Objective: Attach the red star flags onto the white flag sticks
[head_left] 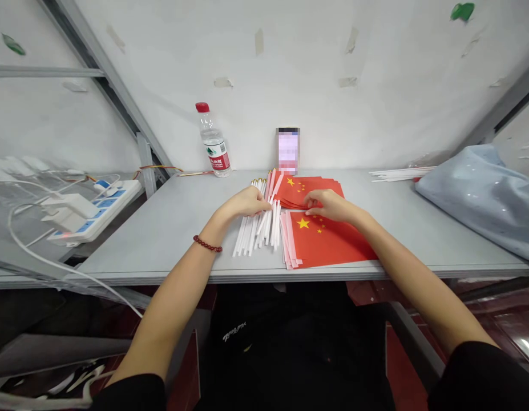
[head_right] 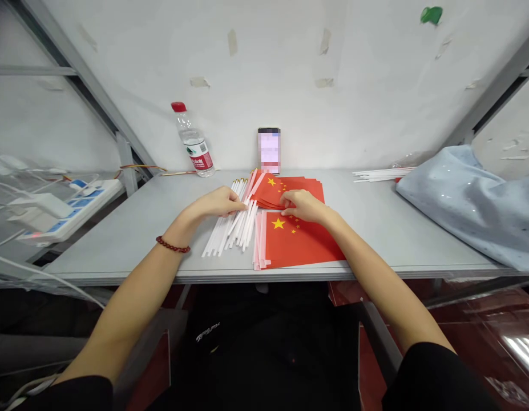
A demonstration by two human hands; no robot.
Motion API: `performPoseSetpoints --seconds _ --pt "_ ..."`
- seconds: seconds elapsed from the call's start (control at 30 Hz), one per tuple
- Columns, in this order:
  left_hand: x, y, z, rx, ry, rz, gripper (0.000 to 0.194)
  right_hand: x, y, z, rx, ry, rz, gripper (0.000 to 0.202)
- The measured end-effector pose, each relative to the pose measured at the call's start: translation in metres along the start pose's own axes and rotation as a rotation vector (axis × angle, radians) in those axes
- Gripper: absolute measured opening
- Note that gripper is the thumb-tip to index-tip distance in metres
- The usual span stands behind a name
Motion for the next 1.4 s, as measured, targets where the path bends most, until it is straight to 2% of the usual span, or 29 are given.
performPoseSetpoints --seconds 0.07,0.17,0.3,0.37,0.53,0.63,0.73,0.83,0.97,1.07,1.17,1.3,1.4 --pt "0.001 -0.003 0.007 0.029 0.059 0.047 0.044 0.0 -0.004 -0.001 0.013 -0.01 0.047 0.017" --pt "0.006 -0.006 0.024 0.148 0.205 0.082 0.036 0.002 -0.026 -0.001 0.023 -0.01 0.263 0.029" --pt "0.013 -0.002 0.038 0.31 0.338 -0.018 0.023 0.019 -0.069 0.012 -0.073 0.076 0.664 0.043" --pt "0.015 0.0 0.042 0.348 0.393 -0.063 0.023 0.029 -0.085 0.02 -0.162 0.105 0.789 0.048" --pt "0.017 -0.003 0.044 0.426 0.429 -0.067 0.023 0.035 -0.1 0.03 -0.427 0.006 0.838 0.034" --pt "0.015 -0.004 0.042 0.429 0.409 -0.059 0.023 0.043 -0.11 0.028 -0.378 -0.032 0.936 0.036" --pt "0.015 -0.004 0.041 0.424 0.399 -0.062 0.023 0.044 -0.111 0.024 -0.31 -0.033 0.932 0.039" --pt "0.015 -0.005 0.042 0.441 0.399 -0.044 0.022 0.045 -0.113 0.029 -0.397 -0.019 0.949 0.032" --pt "0.016 -0.015 0.039 0.555 0.387 0.036 0.024 0.058 -0.128 0.045 -0.532 -0.049 1.139 0.032" --pt "0.018 -0.024 0.036 0.665 0.423 0.071 0.026 0.07 -0.138 0.06 -0.57 -0.01 1.261 0.036" --pt "0.018 -0.026 0.031 0.735 0.417 0.041 0.031 0.071 -0.14 0.069 -0.594 0.046 1.222 0.039" --pt "0.02 -0.021 0.032 0.786 0.441 -0.075 0.039 0.068 -0.139 0.07 -0.604 0.059 1.14 0.04" --pt "0.019 -0.02 0.033 0.778 0.454 -0.08 0.04 0.066 -0.134 0.07 -0.682 0.1 1.102 0.039"
Point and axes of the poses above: each hand's wrist, its own x-axis away from the middle knuckle, its own y-axis out of the palm, z = x × y, the point moved 9 cm from there along -x, towards the middle knuckle
